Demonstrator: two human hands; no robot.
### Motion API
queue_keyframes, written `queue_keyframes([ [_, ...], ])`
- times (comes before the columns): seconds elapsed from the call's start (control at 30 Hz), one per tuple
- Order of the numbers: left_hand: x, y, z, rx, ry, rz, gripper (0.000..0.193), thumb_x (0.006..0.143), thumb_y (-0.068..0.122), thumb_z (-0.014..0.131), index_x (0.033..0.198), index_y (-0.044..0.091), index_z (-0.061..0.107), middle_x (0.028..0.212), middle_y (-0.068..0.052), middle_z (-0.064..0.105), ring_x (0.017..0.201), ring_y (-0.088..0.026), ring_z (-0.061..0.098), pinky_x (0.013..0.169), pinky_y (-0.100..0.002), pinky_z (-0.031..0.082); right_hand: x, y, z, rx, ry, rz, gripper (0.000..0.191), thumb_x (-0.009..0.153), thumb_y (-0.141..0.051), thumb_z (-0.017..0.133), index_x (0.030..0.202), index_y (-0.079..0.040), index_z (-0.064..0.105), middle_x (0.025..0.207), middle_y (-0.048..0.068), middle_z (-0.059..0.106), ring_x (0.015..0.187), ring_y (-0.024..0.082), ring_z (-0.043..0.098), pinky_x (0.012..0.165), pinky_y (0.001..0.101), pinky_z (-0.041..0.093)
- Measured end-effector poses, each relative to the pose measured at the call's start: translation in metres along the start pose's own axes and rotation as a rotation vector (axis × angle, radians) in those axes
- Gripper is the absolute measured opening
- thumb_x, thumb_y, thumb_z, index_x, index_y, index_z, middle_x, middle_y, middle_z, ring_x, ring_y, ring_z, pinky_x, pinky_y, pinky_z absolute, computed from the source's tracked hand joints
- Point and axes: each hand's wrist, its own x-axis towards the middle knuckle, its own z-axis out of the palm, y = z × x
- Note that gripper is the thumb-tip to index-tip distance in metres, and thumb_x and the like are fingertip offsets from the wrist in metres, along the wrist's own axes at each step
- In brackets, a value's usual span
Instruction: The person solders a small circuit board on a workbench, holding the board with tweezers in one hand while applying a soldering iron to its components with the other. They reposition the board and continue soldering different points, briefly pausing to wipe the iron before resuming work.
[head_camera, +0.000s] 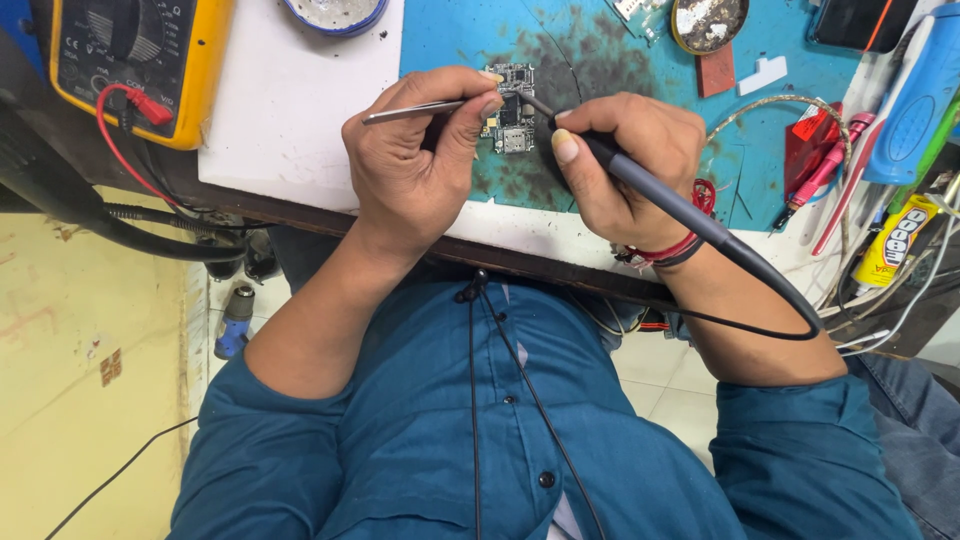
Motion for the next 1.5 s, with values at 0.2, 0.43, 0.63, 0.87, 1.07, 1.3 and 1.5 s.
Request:
queue_keyframes([
  [0.2, 0.002, 0.0, 0.001, -0.004, -0.002, -0.008, 0.007, 0.107, 0.006, 0.074, 0.114, 0.004, 0.072, 0.098, -0.006, 0.075, 0.075, -0.007, 0.069, 0.064, -0.02, 0.054, 0.0, 0.001, -0.001, -0.003, -0.003, 0.004, 0.008, 0.1, -0.003, 0.076, 0.103, 0.0, 0.069, 0.091, 0.01, 0.071, 0.068, 0.023, 0.068, 0.062, 0.0306, 0.049],
  [0.43, -0.001, -0.001, 0.002, -0.008, -0.011, -0.003, 0.007, 0.108, 0.006, 0.074, 0.114, 0.004, 0.071, 0.1, -0.006, 0.075, 0.077, -0.008, 0.07, 0.066, -0.02, 0.055, -0.004, 0.002, -0.002, 0.005, 0.046, -0.012, 0.01, 0.102, -0.003, 0.075, 0.109, 0.0, 0.068, 0.097, 0.012, 0.073, 0.073, 0.024, 0.071, 0.065, 0.0306, 0.052],
  [0.63, -0.003, 0.004, 0.002, -0.068, 0.036, -0.029, 0.009, 0.109, 0.006, 0.074, 0.116, 0.001, 0.07, 0.104, -0.007, 0.073, 0.081, -0.008, 0.067, 0.071, -0.022, 0.054, 0.008, -0.002, -0.004, -0.078, -0.021, -0.065, 0.034, 0.104, 0.0, 0.073, 0.136, -0.004, 0.06, 0.113, 0.01, 0.075, 0.092, 0.027, 0.074, 0.082, 0.0332, 0.057],
  [0.87, -0.01, 0.031, -0.023, 0.208, 0.028, 0.097, 0.014, 0.108, 0.005, 0.077, 0.121, 0.004, 0.07, 0.109, -0.01, 0.073, 0.087, -0.017, 0.073, 0.073, -0.025, 0.057, 0.021, -0.023, -0.011, -0.236, -0.175, -0.113, 0.063, 0.091, -0.012, 0.082, 0.144, -0.003, 0.05, 0.137, 0.017, 0.061, 0.106, 0.033, 0.059, 0.097, 0.0397, 0.052],
  [1.07, -0.013, 0.034, -0.034, 0.368, -0.035, 0.118, 0.018, 0.106, 0.006, 0.08, 0.122, 0.005, 0.07, 0.113, -0.012, 0.073, 0.091, -0.022, 0.076, 0.075, -0.028, 0.061, 0.016, -0.017, -0.009, -0.372, -0.148, -0.09, 0.06, 0.097, -0.03, 0.088, 0.14, -0.004, 0.054, 0.126, 0.018, 0.062, 0.107, 0.036, 0.059, 0.093, 0.0431, 0.051],
  [1.3, -0.021, 0.026, -0.027, 0.208, -0.051, -0.037, 0.018, 0.105, 0.005, 0.077, 0.12, 0.001, 0.069, 0.109, -0.012, 0.074, 0.089, -0.017, 0.073, 0.077, -0.025, 0.058, 0.0, -0.003, -0.003, -0.086, 0.032, 0.025, 0.052, 0.109, -0.032, 0.07, 0.142, -0.002, 0.043, 0.121, 0.012, 0.064, 0.104, 0.026, 0.065, 0.092, 0.0365, 0.053],
  [1.5, -0.016, 0.001, -0.002, -0.133, -0.024, -0.125, 0.013, 0.113, 0.004, 0.071, 0.123, -0.001, 0.065, 0.103, -0.008, 0.075, 0.08, -0.006, 0.066, 0.07, -0.019, 0.053, -0.012, 0.012, 0.001, 0.029, 0.168, 0.138, 0.024, 0.109, -0.016, 0.073, 0.122, 0.001, 0.061, 0.1, 0.013, 0.068, 0.082, 0.021, 0.066, 0.076, 0.0308, 0.052],
])
